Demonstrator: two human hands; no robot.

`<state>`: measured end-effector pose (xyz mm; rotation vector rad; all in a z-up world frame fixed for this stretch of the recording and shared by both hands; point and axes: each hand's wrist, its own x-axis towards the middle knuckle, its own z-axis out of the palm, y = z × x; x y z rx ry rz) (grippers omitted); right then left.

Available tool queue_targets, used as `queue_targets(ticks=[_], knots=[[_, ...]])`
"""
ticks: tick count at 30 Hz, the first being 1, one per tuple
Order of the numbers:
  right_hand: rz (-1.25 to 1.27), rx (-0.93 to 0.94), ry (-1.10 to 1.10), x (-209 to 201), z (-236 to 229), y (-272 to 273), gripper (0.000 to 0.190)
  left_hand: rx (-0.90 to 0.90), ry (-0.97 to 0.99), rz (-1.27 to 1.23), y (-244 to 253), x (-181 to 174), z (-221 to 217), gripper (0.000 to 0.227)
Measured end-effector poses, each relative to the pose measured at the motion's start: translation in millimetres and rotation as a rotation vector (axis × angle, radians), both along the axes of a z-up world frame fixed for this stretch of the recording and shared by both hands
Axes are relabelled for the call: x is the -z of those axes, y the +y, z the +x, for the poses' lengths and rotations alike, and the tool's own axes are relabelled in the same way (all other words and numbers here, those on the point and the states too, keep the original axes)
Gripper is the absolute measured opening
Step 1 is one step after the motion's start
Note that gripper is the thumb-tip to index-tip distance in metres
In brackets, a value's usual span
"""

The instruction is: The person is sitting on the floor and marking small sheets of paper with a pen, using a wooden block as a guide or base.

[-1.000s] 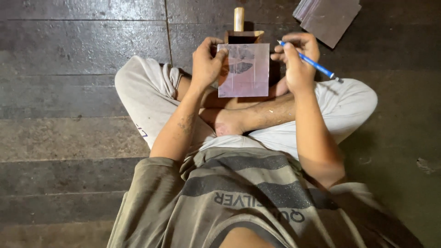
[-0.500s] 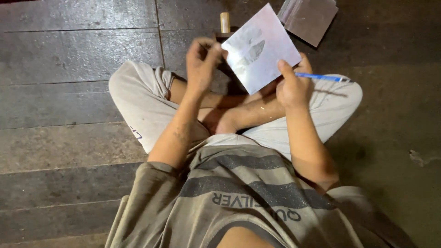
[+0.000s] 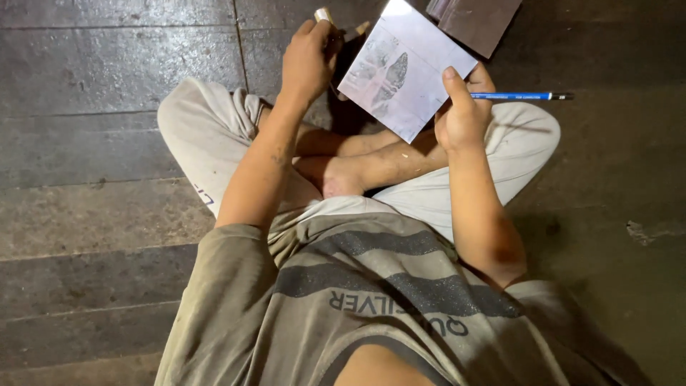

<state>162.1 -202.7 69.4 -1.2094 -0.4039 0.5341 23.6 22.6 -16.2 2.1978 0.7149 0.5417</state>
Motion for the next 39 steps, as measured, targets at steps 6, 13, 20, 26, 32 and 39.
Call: queue_targets(ticks=[6,13,20,26,32,39], knots=[[-0.067,-0.060,0.046,10,-4,13,0.025,-0.128,-0.018,-0.132,-26,-1,-20,0.029],[-0.211,-0.166,0.272,80,21,10,0.025,-0.172,-0.071,-0.310,-35,-1,-26,0.034],[-0.375,-0.308,0.325,96,22,17,0.015,-0.266,-0.191,-0.595,-32,13,-30,0.030],[-0.531,-0.348,0.074,95,22,23,0.027,-0.143,-0.011,-0.425,-36,2,-29,0.042],[-0.606,-0.374,-0.042,76,17,30,0.026,-0.164,0.034,-0.513,-36,-7,-30,0.033],[-0.741,-0.361,-0.126,59,16,41,0.011,-0.217,0.004,-0.568,-31,-2,-25,0.019]])
